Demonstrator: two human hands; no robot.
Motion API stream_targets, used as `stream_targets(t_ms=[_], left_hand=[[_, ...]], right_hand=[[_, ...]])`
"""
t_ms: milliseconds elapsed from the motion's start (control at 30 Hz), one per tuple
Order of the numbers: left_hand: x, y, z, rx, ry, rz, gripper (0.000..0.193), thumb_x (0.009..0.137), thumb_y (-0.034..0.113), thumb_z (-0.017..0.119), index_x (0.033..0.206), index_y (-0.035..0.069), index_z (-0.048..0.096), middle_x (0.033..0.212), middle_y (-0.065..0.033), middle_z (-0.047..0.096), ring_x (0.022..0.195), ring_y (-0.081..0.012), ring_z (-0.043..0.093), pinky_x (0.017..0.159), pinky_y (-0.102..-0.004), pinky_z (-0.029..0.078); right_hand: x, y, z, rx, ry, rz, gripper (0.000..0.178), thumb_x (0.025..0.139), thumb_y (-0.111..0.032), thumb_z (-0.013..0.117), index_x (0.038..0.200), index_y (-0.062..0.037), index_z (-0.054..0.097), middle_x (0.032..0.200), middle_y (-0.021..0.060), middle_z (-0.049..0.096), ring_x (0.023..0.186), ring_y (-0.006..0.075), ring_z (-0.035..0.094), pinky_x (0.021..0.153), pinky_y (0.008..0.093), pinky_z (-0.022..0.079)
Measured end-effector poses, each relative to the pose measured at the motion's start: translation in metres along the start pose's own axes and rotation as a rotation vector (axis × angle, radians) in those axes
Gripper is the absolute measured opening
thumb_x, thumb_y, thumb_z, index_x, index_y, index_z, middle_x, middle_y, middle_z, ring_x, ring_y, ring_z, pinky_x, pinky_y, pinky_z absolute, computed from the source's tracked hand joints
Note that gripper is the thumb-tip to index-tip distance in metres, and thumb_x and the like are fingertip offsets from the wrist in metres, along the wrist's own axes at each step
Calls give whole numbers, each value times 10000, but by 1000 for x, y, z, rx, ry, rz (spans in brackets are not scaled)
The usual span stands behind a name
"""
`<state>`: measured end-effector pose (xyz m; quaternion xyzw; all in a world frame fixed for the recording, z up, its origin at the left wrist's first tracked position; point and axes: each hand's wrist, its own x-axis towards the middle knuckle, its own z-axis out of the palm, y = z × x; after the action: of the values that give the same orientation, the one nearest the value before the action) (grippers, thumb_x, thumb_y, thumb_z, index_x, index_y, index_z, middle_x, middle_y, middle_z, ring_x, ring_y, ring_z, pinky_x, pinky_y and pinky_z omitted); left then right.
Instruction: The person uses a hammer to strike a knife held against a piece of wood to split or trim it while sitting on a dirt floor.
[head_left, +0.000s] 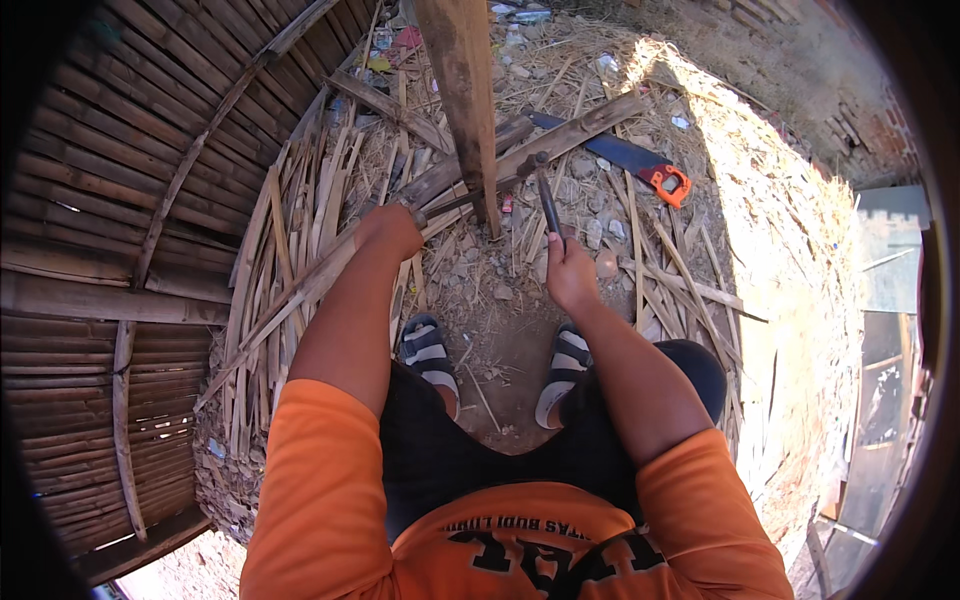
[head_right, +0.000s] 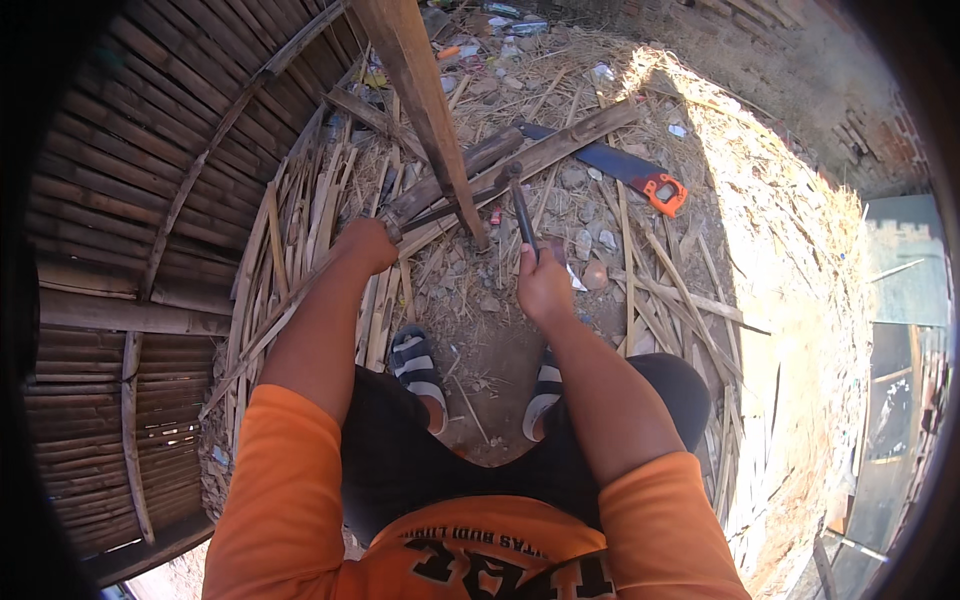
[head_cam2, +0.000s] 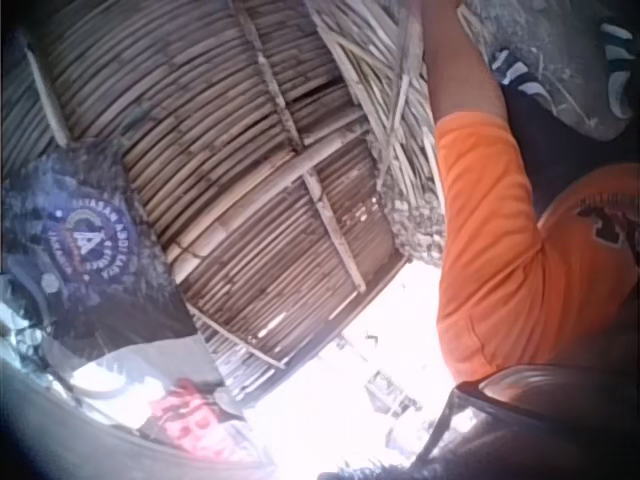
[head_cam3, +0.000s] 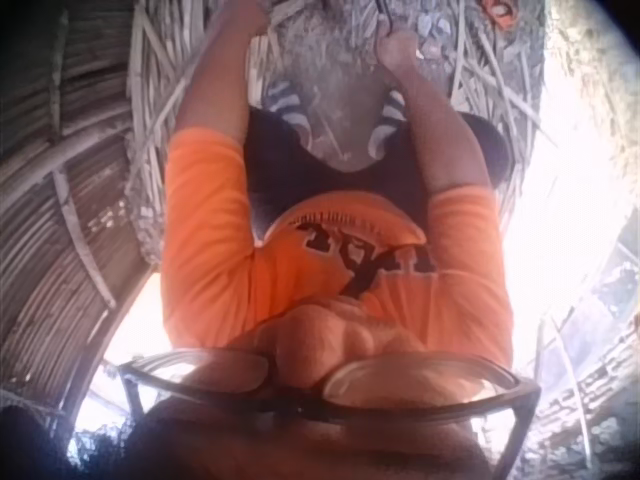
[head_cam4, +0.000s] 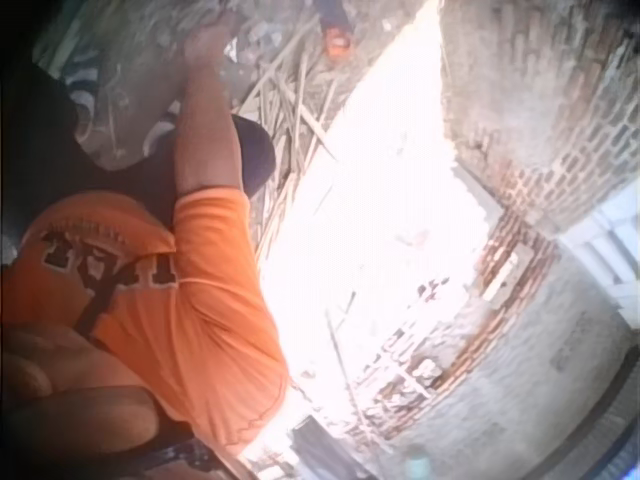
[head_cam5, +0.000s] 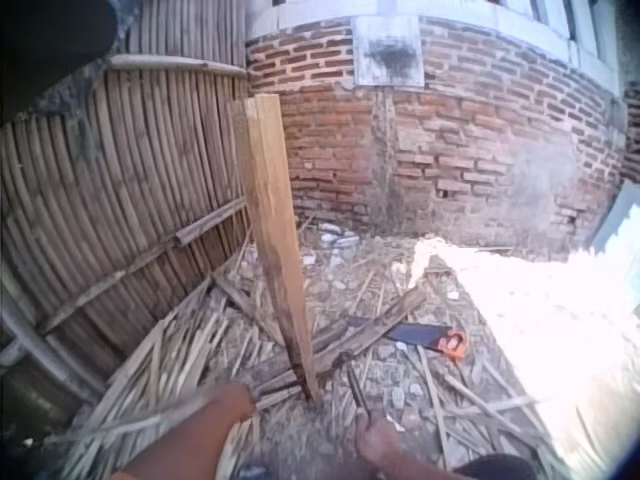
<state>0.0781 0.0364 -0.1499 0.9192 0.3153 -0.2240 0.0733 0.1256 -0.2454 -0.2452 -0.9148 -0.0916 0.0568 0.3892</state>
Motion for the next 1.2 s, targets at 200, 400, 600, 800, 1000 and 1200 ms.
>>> stream_targets(t_ms=[200, 400, 600, 800, 1000, 1200], left_hand=[[-9, -4, 4, -30, 3, -27, 345, 851, 164, 659, 1174, 72, 739, 1272, -166, 688, 1179, -320, 666, 961, -420, 556], [-4, 2, -1, 12, -9, 16, 342, 854, 163, 657, 1173, 75, 741, 1278, -159, 687, 1178, -323, 667, 962, -424, 555], [-7, -5, 7, -30, 6, -21, 351, 857, 172, 659, 1186, 76, 735, 1283, -155, 685, 1176, -318, 669, 962, -423, 556], [3, -2, 5, 6, -15, 26, 355, 855, 162, 658, 1190, 69, 731, 1289, -161, 681, 1181, -321, 666, 962, -426, 557], [0, -9, 12, -31, -14, -19, 348, 850, 153, 662, 1178, 67, 735, 1290, -162, 681, 1178, -320, 669, 947, -417, 564], [5, -3, 7, -20, 9, 11, 349, 830, 139, 671, 1164, 68, 743, 1272, -164, 690, 1161, -320, 677, 935, -418, 566]], right_hand=[[1, -58, -36, 248, 118, 10, 498, 1064, -451, 432, 1002, 17, 592, 825, 303, 661, 843, 514, 647, 751, 568, 478], [-1, -3, -3, 8, 12, -81, 486, 1074, -440, 425, 940, 4, 570, 737, 265, 633, 742, 487, 636, 681, 540, 468], [3, -68, -44, 310, 155, -40, 481, 1065, -439, 442, 974, 9, 590, 793, 298, 655, 811, 510, 652, 736, 563, 482], [-2, 2, 1, -61, -5, -65, 466, 1080, -420, 425, 1030, 12, 591, 765, 263, 642, 779, 468, 651, 713, 507, 491], [2, -54, -32, 289, 86, 14, 471, 1073, -427, 420, 1104, 14, 583, 829, 304, 658, 851, 502, 655, 764, 535, 498], [-6, 4, 2, -39, 18, -41, 464, 1075, -424, 426, 1006, 5, 590, 714, 248, 638, 710, 478, 644, 642, 507, 487]])
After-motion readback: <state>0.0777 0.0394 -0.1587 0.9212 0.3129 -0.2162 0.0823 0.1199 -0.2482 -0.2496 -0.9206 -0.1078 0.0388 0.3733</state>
